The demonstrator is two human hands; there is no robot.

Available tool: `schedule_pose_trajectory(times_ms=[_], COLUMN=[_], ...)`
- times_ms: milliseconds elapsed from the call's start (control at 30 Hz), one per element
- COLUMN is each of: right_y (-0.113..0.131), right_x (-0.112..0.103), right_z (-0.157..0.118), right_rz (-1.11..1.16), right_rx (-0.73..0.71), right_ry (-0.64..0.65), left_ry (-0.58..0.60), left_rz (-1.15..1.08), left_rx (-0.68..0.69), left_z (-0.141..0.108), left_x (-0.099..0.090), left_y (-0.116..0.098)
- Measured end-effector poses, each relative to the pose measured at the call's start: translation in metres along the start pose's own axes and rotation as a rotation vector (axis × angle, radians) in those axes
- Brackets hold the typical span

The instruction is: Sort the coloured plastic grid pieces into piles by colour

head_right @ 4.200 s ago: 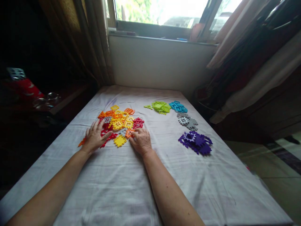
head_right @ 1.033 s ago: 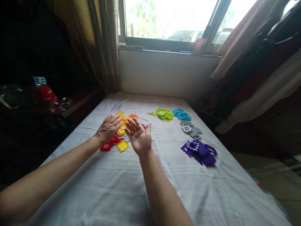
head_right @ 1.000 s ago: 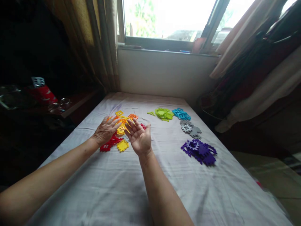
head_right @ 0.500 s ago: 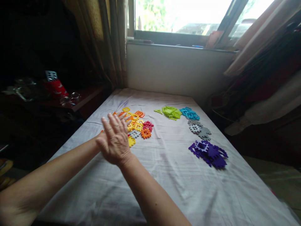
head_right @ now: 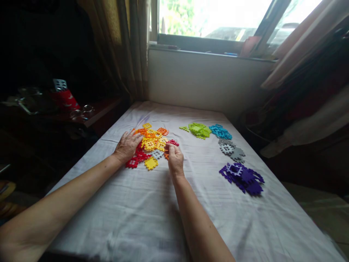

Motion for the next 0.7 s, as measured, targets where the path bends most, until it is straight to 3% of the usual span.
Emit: schedule_pose_trajectory(times_ms=[67,167,267,500,700], right_y=[0.007,0.024,0.032,0.033,0.032], right_x=[0.02,0.068,0.098,0.103,0.091], right_z=[-0.018,-0.056,-0.079,-0.083,-0.078], right_rz=[-0.086,-0.288,-0.426,-0.538,-0.41], right_rx=[-0.166,-0.468,-0.608,-0.665,-0.531], right_ry=[0.115,0.353,0.416,0.454,0.465], left_ry=[0.017,0.039,0.069,0.093,0.102], left_rz=[-0.003,0.006,-0.004,0.021,0.042], left_rx=[0.002,0.029,0.083,0.148,0.129], left_z=[0.003,0.017,0.031,0.036,0.034], left_x=[0.003,0.005,0.006,0.013,0.006], left_y=[-0.003,-0.01,-0.017,-0.025,-0.03])
Point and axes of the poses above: each hand's wrist, its own z-axis towards the middle knuckle, its own x-axis out of the palm, y = z × x, the point moved 5 cm from there along z, towards the middle knuckle, and after that the axes turned 9 degrees about x, right-handed, at the moved point
